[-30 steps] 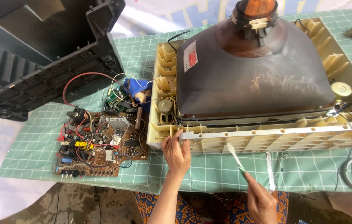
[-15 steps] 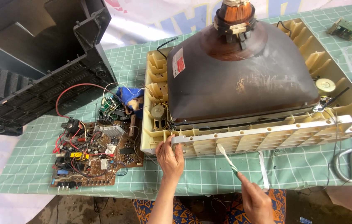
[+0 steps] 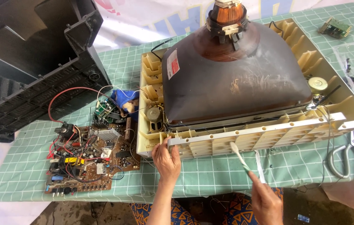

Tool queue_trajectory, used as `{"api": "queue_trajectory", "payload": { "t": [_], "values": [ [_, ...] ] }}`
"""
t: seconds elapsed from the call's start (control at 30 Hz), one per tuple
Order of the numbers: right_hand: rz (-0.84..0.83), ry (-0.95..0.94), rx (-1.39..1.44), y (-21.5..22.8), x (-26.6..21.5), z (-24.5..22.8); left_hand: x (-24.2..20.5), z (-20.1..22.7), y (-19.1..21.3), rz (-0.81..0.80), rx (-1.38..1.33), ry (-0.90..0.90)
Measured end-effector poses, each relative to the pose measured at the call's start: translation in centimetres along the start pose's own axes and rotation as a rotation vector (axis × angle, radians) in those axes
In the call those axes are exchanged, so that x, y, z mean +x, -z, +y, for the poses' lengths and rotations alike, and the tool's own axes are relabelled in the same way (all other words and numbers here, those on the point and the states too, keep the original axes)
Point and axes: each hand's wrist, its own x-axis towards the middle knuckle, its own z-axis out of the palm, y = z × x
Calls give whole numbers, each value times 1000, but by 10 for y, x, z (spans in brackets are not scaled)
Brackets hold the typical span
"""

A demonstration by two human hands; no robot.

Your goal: The person is using a plastic probe to adjust or inspect the internal plastic frame and components of a disassembled CRT television.

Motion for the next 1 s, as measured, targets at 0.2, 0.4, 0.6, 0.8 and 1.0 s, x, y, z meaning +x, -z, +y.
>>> {"api": "queue_trajectory", "payload": {
  "t": [0.2, 0.4, 0.6, 0.8, 1.0],
  "values": [
    [51, 109, 200, 18, 9, -27, 0, 1, -1, 2, 6, 0],
    [51, 165, 82, 12, 26, -46, 1, 1, 2, -2, 0, -4],
    [16, 72, 7, 29, 25, -37, 2, 3, 2, -1, 0, -5],
    [9, 38, 134, 21, 21, -43, 2, 3, 2, 18, -2, -20],
    [35, 195, 201, 12, 21, -78, 3, 3, 4, 8, -23, -5]
  ]
}}
